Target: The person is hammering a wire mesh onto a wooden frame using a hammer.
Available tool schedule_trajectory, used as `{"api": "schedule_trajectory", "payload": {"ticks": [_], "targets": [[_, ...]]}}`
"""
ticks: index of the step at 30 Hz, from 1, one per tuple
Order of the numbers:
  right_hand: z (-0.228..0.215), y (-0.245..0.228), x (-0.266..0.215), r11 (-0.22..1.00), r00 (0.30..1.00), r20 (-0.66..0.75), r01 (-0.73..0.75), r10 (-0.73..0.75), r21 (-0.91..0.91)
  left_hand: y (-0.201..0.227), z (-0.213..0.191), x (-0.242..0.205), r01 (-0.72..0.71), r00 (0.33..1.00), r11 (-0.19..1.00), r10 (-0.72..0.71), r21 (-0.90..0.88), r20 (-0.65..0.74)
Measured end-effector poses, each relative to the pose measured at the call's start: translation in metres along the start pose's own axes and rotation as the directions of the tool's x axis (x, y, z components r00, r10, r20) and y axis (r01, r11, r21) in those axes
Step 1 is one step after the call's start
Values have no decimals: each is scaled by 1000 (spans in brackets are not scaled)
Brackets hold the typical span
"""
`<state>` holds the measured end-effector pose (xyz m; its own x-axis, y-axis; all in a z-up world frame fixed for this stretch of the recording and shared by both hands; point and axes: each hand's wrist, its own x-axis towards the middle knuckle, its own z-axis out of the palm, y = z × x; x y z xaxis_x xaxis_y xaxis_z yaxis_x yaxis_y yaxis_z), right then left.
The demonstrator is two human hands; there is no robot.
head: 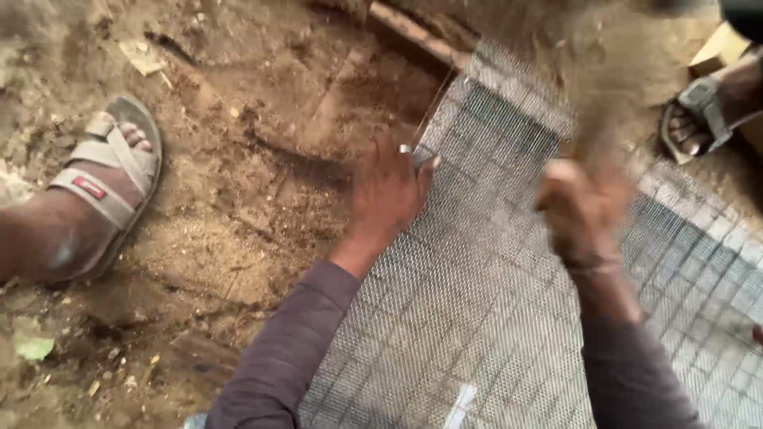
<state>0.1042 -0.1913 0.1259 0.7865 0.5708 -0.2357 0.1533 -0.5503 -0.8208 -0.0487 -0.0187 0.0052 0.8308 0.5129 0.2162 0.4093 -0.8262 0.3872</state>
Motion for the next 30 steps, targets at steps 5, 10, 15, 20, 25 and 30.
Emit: {"api": "schedule_trajectory", "payload": {"ticks": [5,10,15,20,25,30], "targets": [[19,66,-2,990,997,19,72,-70,-121,1,-5,3,8,998,999,-5,46,-56],[39,30,2,986,997,40,-63,69,-153,7,0,-5,61,987,994,-47,-86,152],[25,37,-3,992,983,-179,69,-49,108,0,18,-12,41,996,999,-43,-22,-77],[39,111,27,884,907,-110,361,-408,-298,2,-6,3,62,991,995,-51,-83,122],[19,11,-8,957,989,-59,-146,136,-251,-4,21,2,30,998,999,-29,-26,60],[-62,80,-126,853,929,-129,-369,346,-370,-5,-6,0,122,971,987,-96,-104,220]]}}
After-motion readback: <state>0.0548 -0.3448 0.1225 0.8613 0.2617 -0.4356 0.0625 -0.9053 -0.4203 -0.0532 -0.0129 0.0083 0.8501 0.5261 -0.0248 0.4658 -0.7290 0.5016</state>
